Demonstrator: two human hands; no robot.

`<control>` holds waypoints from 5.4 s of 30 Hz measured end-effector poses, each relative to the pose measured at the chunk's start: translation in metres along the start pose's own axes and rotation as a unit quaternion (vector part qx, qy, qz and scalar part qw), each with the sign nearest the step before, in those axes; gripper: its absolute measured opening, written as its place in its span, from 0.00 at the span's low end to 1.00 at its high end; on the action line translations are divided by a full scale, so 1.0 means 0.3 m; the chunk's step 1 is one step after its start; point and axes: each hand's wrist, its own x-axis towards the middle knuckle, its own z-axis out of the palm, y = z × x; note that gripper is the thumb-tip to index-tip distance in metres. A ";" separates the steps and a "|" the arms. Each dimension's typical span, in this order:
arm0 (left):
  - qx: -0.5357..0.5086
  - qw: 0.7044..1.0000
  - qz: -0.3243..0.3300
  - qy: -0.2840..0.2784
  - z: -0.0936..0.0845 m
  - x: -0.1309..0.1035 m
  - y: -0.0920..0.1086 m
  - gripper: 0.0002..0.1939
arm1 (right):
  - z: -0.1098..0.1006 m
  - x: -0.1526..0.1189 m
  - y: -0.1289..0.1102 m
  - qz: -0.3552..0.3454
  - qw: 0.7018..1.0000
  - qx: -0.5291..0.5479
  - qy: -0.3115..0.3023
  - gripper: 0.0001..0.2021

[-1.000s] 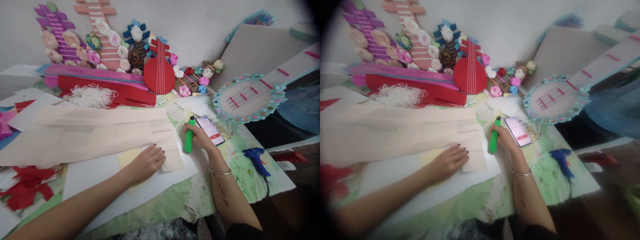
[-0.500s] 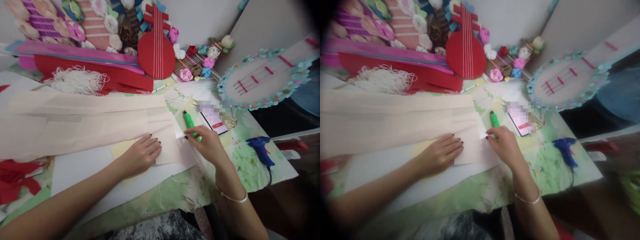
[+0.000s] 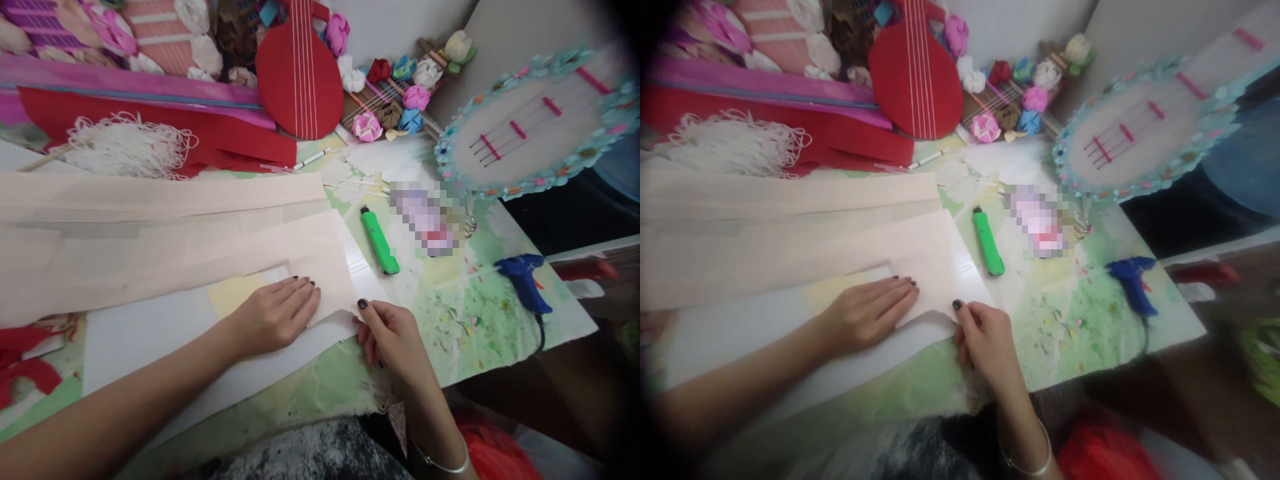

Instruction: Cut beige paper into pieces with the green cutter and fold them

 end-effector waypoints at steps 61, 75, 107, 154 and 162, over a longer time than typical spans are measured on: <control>-0.043 0.999 0.005 0.021 0.045 0.065 0.128 0.14 | -0.009 -0.012 0.016 0.035 0.991 0.126 -0.035 0.16; -0.052 0.998 0.002 0.027 0.048 0.051 0.133 0.13 | -0.012 -0.021 0.023 0.003 0.994 0.101 -0.033 0.16; -0.064 0.996 0.005 0.061 0.027 0.057 0.119 0.12 | 0.004 -0.009 0.009 -0.014 0.998 0.062 0.000 0.20; -0.062 0.992 -0.015 0.105 0.016 0.045 0.111 0.12 | 0.023 0.042 -0.014 -0.035 0.999 -0.002 0.039 0.20; -0.095 0.988 0.004 0.118 0.017 0.044 0.110 0.13 | 0.010 0.053 -0.028 -0.039 0.998 -0.001 0.047 0.21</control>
